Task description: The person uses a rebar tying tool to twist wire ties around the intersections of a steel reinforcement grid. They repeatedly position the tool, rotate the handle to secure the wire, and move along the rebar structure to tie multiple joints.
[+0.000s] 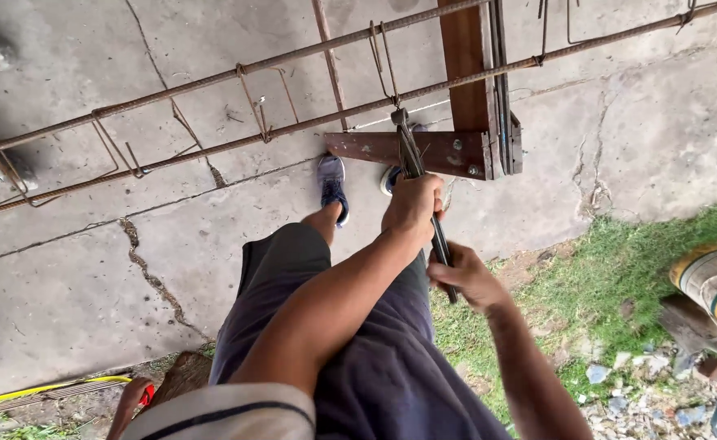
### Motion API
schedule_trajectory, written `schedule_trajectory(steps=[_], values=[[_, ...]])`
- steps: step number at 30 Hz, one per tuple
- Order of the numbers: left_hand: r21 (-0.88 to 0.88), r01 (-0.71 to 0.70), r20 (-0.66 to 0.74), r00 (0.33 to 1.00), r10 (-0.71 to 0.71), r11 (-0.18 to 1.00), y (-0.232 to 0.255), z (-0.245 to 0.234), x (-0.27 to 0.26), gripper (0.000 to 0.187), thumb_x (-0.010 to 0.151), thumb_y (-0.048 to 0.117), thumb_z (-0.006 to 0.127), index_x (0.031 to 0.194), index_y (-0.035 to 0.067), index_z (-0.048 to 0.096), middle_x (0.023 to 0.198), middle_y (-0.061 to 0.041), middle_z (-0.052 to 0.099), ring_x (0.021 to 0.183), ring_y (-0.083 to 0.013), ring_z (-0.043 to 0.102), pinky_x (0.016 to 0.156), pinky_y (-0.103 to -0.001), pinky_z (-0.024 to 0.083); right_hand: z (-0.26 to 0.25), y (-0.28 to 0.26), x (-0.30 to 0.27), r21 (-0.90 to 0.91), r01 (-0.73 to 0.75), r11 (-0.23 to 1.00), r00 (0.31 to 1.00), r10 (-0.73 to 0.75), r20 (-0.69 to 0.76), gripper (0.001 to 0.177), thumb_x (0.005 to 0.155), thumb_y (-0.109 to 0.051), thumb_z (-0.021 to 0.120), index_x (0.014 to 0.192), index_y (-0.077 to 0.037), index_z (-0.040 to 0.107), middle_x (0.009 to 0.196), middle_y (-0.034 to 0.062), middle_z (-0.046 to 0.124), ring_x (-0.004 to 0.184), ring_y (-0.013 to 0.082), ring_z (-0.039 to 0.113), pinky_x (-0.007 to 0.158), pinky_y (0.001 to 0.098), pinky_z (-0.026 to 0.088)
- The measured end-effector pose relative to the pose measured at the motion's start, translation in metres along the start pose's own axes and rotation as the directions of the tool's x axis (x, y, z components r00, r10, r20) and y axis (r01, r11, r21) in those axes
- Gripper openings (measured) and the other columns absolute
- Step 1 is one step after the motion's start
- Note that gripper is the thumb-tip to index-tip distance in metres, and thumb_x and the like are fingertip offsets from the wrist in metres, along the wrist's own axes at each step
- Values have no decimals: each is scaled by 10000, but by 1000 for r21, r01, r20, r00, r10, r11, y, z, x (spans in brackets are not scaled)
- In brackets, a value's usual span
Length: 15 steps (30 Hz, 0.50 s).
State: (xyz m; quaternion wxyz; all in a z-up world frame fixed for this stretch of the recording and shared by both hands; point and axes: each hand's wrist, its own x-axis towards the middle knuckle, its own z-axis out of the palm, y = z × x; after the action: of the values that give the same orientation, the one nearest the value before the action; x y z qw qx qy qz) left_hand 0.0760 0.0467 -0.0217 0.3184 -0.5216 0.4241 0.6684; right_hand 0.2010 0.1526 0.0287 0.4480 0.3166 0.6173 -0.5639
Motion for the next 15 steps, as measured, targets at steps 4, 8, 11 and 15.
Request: schedule_trajectory(steps=[4,8,11,15], values=[[-10,-15,8,1000,15,1000,-16,-1,13,123,709,56,600,589,46,572,510,-21,451,408,-98,462,362,-303,415,14,55,42,790,-444,422,574,-543,613,751,775,-560,819,1271,-95,501,1099,229,675,1066,509,661,821,671,573],[-5,11,155,988,-11,1000,12,-23,-9,87,732,66,635,673,102,584,543,6,459,421,-82,433,369,-303,438,42,55,34,718,-667,198,431,-683,589,516,841,-562,765,967,-228,392,483,-24,508,317,74,464,273,243,410],[-66,63,313,949,-39,996,18,-31,-8,98,766,97,667,821,105,586,598,6,465,452,-85,442,395,-306,452,44,30,12,744,-628,230,553,-540,634,506,860,-637,710,853,-225,416,519,-129,359,362,7,334,299,200,340],[80,-44,421,907,6,996,31,-40,-24,599,725,402,798,1109,59,493,974,-154,471,862,-275,509,615,-359,405,37,8,4,409,-106,906,986,43,158,481,920,-508,716,720,-118,517,505,-13,430,409,110,427,372,262,362]])
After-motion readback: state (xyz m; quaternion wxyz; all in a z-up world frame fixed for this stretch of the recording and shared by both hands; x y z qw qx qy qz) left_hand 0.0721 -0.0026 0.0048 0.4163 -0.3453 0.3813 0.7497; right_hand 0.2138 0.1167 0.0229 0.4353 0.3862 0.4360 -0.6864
